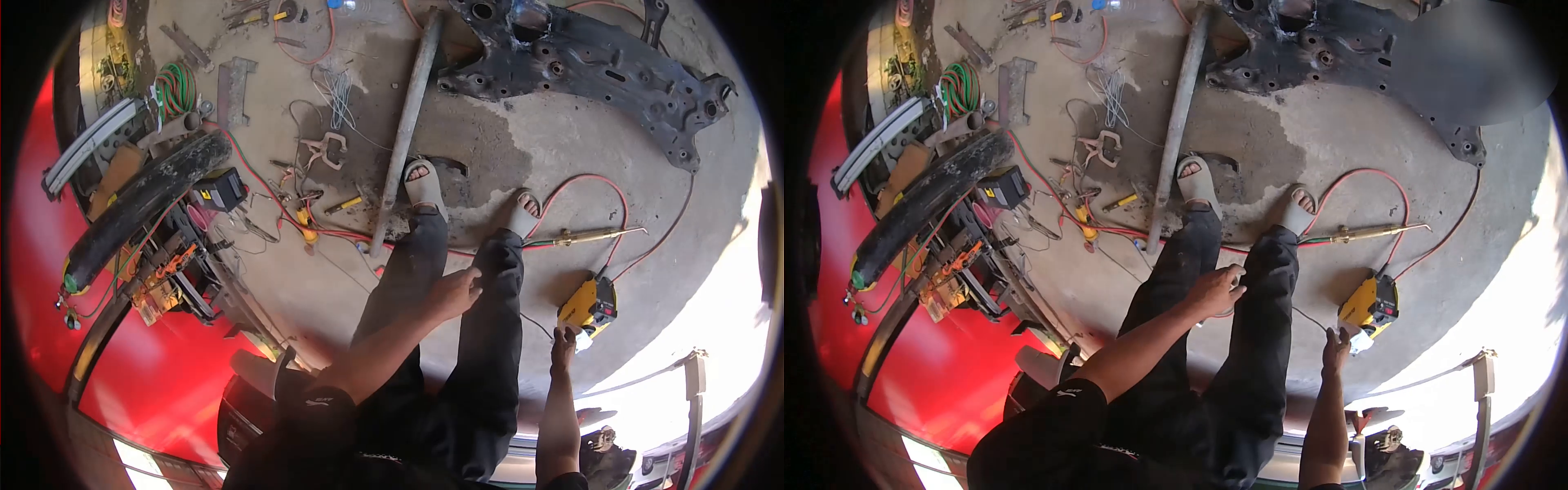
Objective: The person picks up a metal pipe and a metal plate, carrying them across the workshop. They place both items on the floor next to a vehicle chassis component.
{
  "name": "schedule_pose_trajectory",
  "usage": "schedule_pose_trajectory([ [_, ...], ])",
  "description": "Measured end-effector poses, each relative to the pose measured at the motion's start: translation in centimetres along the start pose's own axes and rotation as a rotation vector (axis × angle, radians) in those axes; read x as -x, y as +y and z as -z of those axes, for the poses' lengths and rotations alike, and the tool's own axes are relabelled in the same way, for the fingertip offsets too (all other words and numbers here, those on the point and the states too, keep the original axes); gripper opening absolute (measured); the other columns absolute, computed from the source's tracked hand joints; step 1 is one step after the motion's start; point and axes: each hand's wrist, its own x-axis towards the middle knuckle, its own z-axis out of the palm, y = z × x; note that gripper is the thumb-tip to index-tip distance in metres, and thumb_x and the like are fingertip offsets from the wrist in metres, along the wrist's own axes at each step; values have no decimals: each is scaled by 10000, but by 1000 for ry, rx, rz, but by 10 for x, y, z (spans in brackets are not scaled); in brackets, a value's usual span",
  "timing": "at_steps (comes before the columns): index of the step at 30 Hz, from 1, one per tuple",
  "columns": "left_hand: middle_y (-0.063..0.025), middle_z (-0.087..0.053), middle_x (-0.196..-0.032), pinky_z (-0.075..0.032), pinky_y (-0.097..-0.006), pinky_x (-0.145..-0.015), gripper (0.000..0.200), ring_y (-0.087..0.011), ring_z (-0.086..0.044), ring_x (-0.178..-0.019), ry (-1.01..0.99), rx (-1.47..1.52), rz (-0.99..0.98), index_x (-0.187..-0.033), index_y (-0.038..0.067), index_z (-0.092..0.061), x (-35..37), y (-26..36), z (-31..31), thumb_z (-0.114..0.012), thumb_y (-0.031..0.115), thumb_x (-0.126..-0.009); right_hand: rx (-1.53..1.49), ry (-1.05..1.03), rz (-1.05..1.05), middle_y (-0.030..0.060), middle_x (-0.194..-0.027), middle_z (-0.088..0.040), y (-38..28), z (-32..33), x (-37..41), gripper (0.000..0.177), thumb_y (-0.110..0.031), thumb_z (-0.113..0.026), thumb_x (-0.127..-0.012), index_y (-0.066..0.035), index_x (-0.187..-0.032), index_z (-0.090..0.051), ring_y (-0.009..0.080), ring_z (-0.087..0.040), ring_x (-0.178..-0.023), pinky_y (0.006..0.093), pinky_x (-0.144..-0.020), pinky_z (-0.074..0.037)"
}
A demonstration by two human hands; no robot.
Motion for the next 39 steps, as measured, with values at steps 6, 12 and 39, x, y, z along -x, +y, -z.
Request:
schedule_pose_trajectory([
  [6, -124, -676, -868, -540, -430, -740, 344, -338, -676, -833, -3, 81, -45, -1130, 77, -557, 5, 15, 16, -717, 223, -862, 166, -21, -79, 273, -1286, -588, 8, 12, 55, 598, -318, -699, -880, 65, -1317, -556, 386, -543, -1224, 445, -1045, -410],
  [12, -126, -687, -899, -543, -427, -762, 348, -328, -684, -867, 97, -56, 21, -1142, 91, -560, 22, -56, 91, -718, 228, -863, 276, -36, -49, 273, -1247, -600, -20, 0, 110, 586, -357, -704, -858, 38, -1275, -589, 403, -559, -1178, 470, -1008, -434],
  [39, -154, -693, -794, -541, -455, -796, 373, -352, -685, -864, 439, 553, 417, -1066, 51, -620, 275, -307, 146, -751, 249, -779, 728, 229, 498, 276, -1269, -582, -455, -7, 278, 567, -369, -769, -836, -38, -1271, -619, 415, -571, -1166, 468, -954, -475],
])
